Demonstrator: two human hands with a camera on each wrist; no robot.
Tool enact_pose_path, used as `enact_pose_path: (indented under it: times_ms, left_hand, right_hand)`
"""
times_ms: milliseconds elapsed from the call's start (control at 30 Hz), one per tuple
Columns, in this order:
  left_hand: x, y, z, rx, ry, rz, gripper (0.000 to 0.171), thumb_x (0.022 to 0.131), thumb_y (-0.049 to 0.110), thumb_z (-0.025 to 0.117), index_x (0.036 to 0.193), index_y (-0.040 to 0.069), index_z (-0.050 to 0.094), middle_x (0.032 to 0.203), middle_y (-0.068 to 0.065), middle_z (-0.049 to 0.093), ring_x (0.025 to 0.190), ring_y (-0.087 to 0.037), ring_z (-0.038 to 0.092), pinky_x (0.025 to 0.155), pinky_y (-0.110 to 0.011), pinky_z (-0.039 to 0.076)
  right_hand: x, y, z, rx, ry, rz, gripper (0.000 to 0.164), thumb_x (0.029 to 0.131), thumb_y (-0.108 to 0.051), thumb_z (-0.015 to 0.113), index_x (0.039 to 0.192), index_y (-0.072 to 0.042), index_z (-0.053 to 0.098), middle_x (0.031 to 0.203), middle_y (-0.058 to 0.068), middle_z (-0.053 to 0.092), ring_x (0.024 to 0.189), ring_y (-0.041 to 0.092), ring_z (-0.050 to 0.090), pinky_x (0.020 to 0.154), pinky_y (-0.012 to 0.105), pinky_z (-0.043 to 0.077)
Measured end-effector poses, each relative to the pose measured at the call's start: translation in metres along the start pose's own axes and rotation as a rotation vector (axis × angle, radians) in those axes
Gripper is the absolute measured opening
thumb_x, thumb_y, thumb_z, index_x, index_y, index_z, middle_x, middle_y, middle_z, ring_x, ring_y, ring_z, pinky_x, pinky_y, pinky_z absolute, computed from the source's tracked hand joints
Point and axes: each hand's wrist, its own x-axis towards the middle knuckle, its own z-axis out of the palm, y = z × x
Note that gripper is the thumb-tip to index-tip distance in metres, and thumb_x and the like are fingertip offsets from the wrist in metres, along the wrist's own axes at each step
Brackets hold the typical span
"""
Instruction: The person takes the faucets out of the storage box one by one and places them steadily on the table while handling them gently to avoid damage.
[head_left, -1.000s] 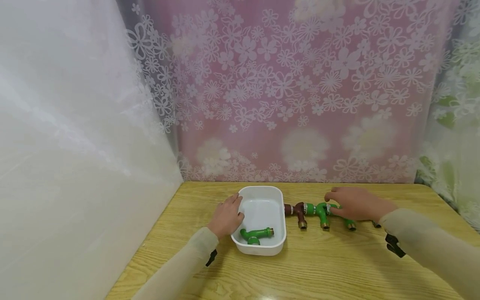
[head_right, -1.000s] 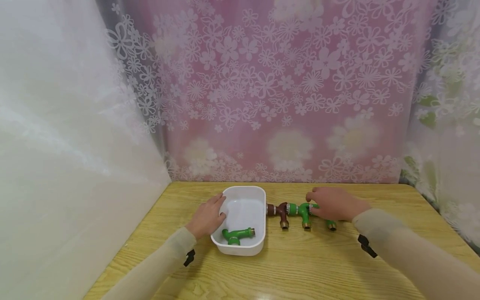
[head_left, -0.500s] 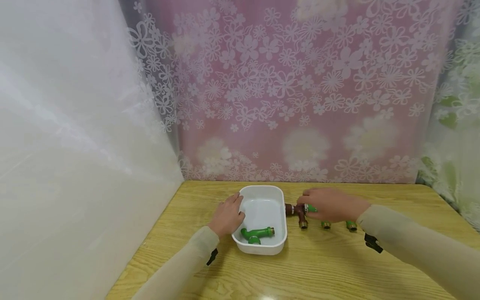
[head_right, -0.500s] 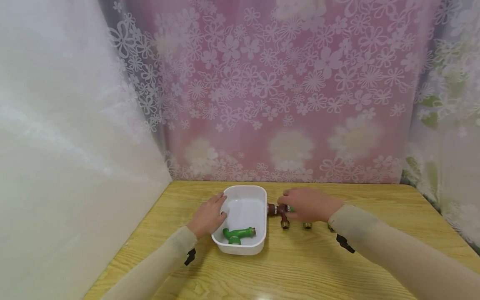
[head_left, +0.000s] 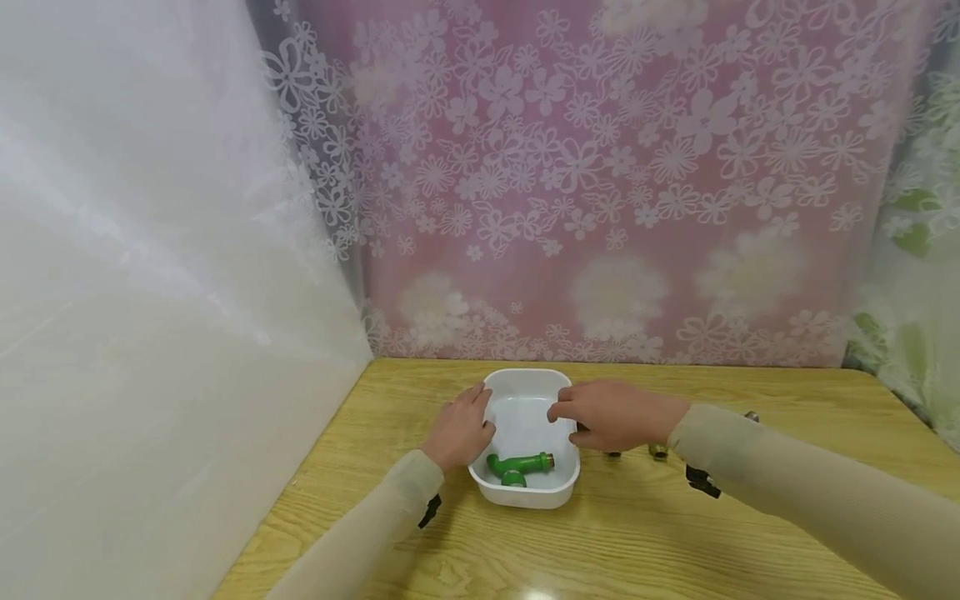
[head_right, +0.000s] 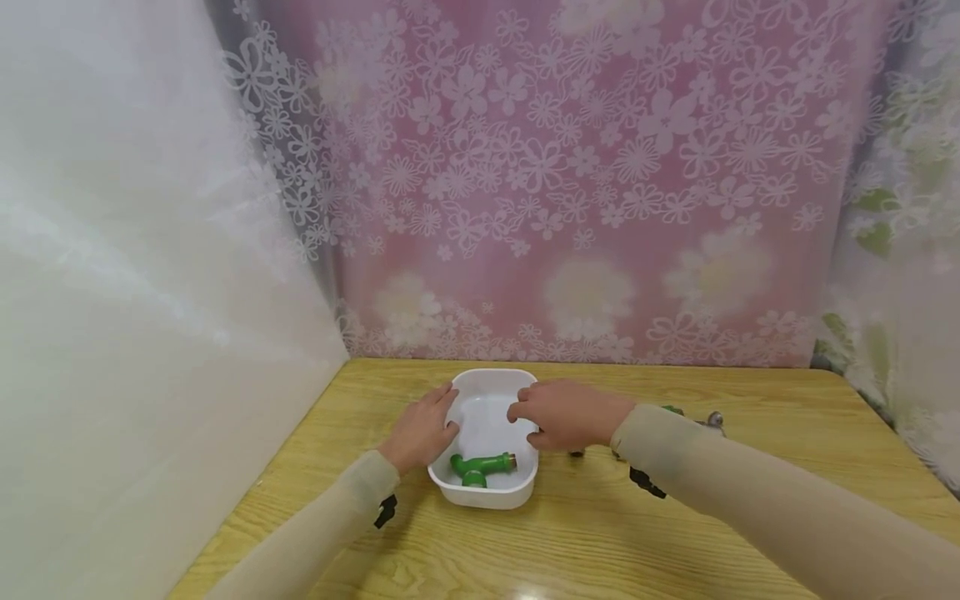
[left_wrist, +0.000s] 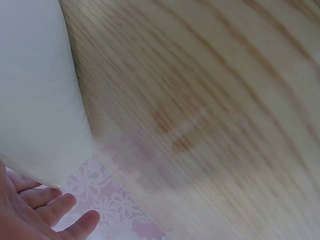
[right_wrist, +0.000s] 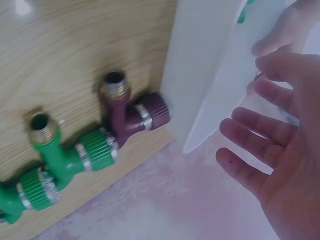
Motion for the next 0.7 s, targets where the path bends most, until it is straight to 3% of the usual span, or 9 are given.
enact_pose_path:
  times_ms: [233, 700]
  left_hand:
    - [0.001, -0.002, 0.000, 0.016, 0.004, 0.001, 0.059, 0.101, 0.032, 0.048, 0.154, 0.008, 0.041, 0.162, -0.011, 0.035, 0.148, -0.029, 0.037, 0.116, -0.053, 0.038]
    - [0.002, -0.003, 0.001, 0.044, 0.006, 0.027, 0.058, 0.103, 0.031, 0.046, 0.155, 0.008, 0.039, 0.163, -0.011, 0.035, 0.148, -0.028, 0.037, 0.115, -0.052, 0.039]
  right_hand:
    - [0.024, -0.016, -0.001, -0.022, -0.060, -0.035, 0.034, 0.096, -0.035, 0.068, 0.129, -0.027, 0.064, 0.115, -0.006, 0.065, 0.095, 0.009, 0.062, 0.083, 0.033, 0.056]
    - [0.062, -0.036, 0.004, 0.032, -0.227, -0.101, 0.040, 0.097, -0.027, 0.068, 0.136, -0.029, 0.062, 0.128, -0.002, 0.065, 0.106, 0.008, 0.063, 0.088, 0.033, 0.055]
